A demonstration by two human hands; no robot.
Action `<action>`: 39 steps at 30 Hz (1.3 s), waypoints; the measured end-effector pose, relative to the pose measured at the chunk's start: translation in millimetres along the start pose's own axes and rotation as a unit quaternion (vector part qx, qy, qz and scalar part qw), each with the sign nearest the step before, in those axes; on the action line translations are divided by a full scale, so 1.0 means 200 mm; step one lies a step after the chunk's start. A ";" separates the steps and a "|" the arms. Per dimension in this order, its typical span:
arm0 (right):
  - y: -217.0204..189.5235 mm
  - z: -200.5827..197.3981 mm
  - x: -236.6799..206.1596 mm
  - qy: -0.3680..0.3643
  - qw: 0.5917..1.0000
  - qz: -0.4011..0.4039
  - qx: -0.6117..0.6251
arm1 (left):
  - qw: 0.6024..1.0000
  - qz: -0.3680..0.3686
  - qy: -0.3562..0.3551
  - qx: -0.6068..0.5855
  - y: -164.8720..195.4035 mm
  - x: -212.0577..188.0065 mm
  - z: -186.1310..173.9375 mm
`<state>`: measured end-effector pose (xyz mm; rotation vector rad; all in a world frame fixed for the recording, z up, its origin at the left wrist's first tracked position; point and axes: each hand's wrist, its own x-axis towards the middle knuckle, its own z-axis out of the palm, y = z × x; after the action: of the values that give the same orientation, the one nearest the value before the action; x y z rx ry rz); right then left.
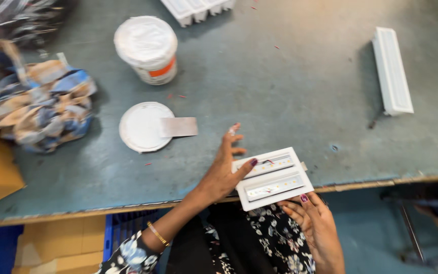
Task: The person assembles LED light fixtures by inserting LED strips into white plastic housings and applying a white paste with a metal spatula. The person repeatedly scoops paste from a container and spreads it along the LED strips, then wipes the fixture with a cloth.
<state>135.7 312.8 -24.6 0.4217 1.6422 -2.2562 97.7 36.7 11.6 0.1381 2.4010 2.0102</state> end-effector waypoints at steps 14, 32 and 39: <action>-0.35 0.21 0.68 -0.051 0.946 -0.134 -0.291 | 0.978 0.057 -0.008 -0.199 0.06 -0.26 0.25; -0.28 0.25 0.14 0.020 0.848 -0.202 -0.489 | 0.973 0.032 0.099 -0.205 -0.14 0.27 0.09; -0.49 0.32 0.11 -0.089 0.820 -0.216 -0.523 | 0.968 0.012 0.112 -0.223 -0.09 0.00 0.07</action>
<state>71.1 277.9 69.7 -0.4657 2.6818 -1.1739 97.9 47.7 -8.8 -0.0685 1.9848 2.6397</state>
